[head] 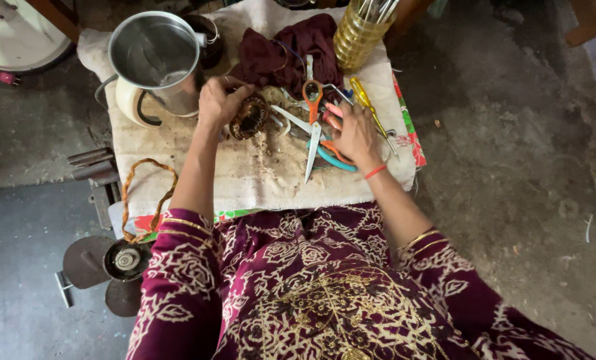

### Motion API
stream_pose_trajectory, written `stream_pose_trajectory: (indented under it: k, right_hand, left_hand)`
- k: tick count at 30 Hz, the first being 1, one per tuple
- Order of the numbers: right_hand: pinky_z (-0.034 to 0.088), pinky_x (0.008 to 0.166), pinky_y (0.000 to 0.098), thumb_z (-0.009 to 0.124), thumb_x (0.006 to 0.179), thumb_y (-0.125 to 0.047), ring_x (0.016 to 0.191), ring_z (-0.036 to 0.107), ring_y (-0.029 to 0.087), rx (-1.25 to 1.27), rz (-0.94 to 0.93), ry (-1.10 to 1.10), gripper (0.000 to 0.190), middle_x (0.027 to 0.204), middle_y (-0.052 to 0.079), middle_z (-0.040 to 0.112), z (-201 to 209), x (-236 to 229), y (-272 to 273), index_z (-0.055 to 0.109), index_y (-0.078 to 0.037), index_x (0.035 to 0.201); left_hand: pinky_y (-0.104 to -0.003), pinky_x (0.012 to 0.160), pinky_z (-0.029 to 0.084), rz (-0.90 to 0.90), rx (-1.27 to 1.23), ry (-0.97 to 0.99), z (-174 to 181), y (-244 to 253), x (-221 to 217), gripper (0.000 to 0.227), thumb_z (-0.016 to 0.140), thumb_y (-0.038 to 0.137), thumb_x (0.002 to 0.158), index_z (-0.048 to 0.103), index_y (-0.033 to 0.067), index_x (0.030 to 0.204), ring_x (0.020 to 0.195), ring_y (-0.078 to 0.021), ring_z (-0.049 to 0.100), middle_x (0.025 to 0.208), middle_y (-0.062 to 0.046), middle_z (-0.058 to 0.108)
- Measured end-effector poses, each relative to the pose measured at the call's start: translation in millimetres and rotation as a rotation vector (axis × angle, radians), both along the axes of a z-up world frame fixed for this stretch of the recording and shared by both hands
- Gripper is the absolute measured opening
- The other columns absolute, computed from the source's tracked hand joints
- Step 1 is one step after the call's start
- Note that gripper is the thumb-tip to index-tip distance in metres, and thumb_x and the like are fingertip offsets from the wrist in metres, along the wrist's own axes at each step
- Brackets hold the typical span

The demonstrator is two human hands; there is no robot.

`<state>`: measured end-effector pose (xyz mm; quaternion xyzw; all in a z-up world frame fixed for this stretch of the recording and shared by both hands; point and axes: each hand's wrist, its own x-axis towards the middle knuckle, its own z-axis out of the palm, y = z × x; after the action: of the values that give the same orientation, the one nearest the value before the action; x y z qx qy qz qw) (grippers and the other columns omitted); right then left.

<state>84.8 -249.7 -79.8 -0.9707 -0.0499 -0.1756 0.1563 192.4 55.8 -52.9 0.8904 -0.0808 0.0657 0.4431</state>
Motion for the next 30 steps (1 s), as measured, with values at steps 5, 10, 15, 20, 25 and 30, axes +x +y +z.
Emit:
stream_pose_trajectory:
  k: [5,10,15,20,25,30]
  right_hand:
    - [0.052,0.065,0.0538,0.080,0.084,-0.023,0.080,0.065,0.043,-0.085,0.077,0.003,0.028,0.094,0.022,0.071,40.5,16.1,-4.3,0.075,-0.008,0.107]
    - [0.054,0.067,0.0484,0.084,0.072,-0.030,0.077,0.071,0.038,-0.191,0.001,0.096,0.041,0.081,0.018,0.073,69.6,23.4,-22.2,0.073,-0.004,0.101]
    - [0.055,0.064,0.0448,0.085,0.072,-0.041,0.071,0.072,0.032,0.080,-0.145,0.309,0.043,0.080,0.016,0.074,43.7,-9.4,-52.1,0.075,-0.003,0.090]
    - [0.054,0.067,0.0413,0.083,0.075,-0.039,0.071,0.071,0.030,0.215,-0.104,0.311,0.040,0.081,0.019,0.074,-9.0,-34.2,-57.4,0.077,-0.003,0.091]
    - [0.051,0.062,0.0369,0.082,0.080,-0.035,0.067,0.069,0.023,0.374,-0.125,0.378,0.037,0.073,0.016,0.071,-17.4,-35.4,-58.0,0.072,0.001,0.086]
    - [0.041,0.050,0.0282,0.079,0.090,-0.032,0.059,0.054,0.012,1.109,-0.140,0.467,0.036,0.070,0.003,0.061,-7.8,-48.4,-45.7,0.061,-0.001,0.081]
  left_hand:
    - [-0.045,0.086,0.054,-0.107,-0.011,0.006,-18.3,-0.1,-8.0,0.039,0.069,0.038,0.085,0.074,0.0045,0.105,0.095,-0.0383,0.072,0.099,-0.022,0.074]
    - [-0.051,0.087,0.049,-0.033,0.119,-0.066,-21.7,-17.3,-20.3,0.047,0.062,0.042,0.094,0.066,0.0032,0.121,0.100,-0.0462,0.067,0.103,-0.028,0.071]
    - [-0.048,0.085,0.052,0.011,0.039,-0.004,-10.6,-7.2,-25.7,0.053,0.066,0.054,0.092,0.071,0.0072,0.116,0.099,-0.0436,0.068,0.099,-0.026,0.072]
    - [-0.048,0.085,0.054,0.068,-0.001,-0.047,-18.1,-10.6,-32.1,0.045,0.065,0.052,0.092,0.080,0.0115,0.104,0.095,-0.0408,0.070,0.095,-0.025,0.074]
    - [-0.051,0.082,0.053,0.195,0.087,-0.183,-38.4,-22.0,-21.3,0.044,0.070,0.052,0.091,0.080,0.0088,0.097,0.090,-0.0443,0.068,0.090,-0.026,0.073]
    - [-0.052,0.080,0.053,0.187,0.112,-0.166,-43.0,-18.0,-15.1,0.049,0.069,0.056,0.091,0.081,0.0089,0.098,0.089,-0.0452,0.068,0.089,-0.027,0.072]
